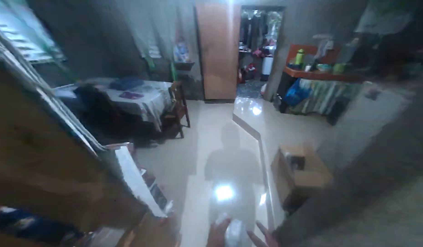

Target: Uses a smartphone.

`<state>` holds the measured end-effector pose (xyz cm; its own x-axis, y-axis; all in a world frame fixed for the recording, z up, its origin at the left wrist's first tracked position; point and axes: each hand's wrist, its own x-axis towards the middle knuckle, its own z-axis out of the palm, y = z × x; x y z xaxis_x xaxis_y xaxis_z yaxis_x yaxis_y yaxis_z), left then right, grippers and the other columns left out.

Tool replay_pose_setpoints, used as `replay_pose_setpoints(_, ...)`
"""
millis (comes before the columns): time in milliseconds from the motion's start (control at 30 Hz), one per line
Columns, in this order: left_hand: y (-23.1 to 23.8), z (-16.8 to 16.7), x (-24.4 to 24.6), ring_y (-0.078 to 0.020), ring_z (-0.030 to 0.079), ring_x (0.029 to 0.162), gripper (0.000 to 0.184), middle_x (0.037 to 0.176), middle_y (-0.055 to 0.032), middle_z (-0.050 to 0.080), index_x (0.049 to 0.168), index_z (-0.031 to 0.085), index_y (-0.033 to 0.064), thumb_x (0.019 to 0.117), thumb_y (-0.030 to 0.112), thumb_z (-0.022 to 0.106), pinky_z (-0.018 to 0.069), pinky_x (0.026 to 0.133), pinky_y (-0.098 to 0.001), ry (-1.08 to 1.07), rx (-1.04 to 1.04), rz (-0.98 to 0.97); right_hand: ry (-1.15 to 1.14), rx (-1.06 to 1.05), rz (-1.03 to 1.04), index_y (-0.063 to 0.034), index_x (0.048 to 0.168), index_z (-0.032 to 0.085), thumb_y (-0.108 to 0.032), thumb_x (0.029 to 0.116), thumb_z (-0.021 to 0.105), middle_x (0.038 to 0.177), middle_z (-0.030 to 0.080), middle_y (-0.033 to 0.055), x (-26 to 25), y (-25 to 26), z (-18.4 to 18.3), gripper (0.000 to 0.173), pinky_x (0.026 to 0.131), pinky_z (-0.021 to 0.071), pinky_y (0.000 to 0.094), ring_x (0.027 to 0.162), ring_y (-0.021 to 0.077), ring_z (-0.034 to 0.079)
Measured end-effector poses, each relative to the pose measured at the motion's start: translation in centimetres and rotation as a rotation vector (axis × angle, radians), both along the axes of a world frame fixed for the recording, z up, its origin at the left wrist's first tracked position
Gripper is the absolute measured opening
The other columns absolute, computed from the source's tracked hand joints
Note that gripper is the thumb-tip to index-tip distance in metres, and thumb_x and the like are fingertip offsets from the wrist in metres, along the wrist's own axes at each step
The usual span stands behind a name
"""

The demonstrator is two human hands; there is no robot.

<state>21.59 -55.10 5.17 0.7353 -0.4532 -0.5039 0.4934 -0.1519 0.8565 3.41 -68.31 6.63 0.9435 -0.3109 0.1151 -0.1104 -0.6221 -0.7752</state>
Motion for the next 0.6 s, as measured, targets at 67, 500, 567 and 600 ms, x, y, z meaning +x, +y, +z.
replay_pose_setpoints(67,-1.7,2.2,1.6,-0.0249,0.068,0.102,0.044,0.112,-0.0173,0.07,0.13,0.06,-0.0019,0.1073,0.034,0.052,0.0564,0.092,-0.0473,0.156,-0.143,0.147,-0.081,0.019,0.206,-0.0203,0.147,0.058,-0.049,0.072,0.091,0.163,0.029,0.0294,8.8,-1.5,2.2,0.087,0.118,0.0381,0.0605,0.149,0.0451,0.033)
replay_pose_setpoints(500,-5.0,0.7,5.4,-0.0035,0.065,0.083,0.032,0.089,0.004,0.068,0.117,0.062,0.0057,0.1101,0.018,0.034,0.0555,0.079,-0.0243,0.14,-0.583,0.795,-0.13,0.098,0.935,0.006,0.096,0.073,-0.019,0.1021,0.057,0.091,0.072,0.0165,27.4,-4.4,0.8,0.03,0.084,0.0594,0.0404,0.089,0.0235,0.071)
replay_pose_setpoints(567,-3.9,1.3,2.8,-0.0008,0.064,0.086,0.027,0.091,0.0043,0.068,0.116,0.063,0.0024,0.1069,0.01,0.039,0.0541,0.082,-0.0213,-0.013,-0.329,0.914,-0.044,0.179,1.083,0.0082,0.094,0.07,-0.023,0.1053,0.052,0.087,0.072,0.0159,27.2,-2.7,-0.2,0.038,0.081,0.0604,0.0394,0.085,0.0203,0.071)
replay_pose_setpoints(600,-2.4,2.2,1.5,-0.0075,0.064,0.094,0.028,0.099,-0.0027,0.068,0.119,0.064,0.0003,0.1067,0.012,0.043,0.0523,0.089,-0.0282,-0.053,-0.112,0.871,0.014,0.176,1.123,0.0084,0.094,0.07,-0.022,0.1054,0.051,0.083,0.072,0.0149,26.8,-1.0,0.1,0.038,0.077,0.0606,0.0395,0.079,0.0193,0.071)
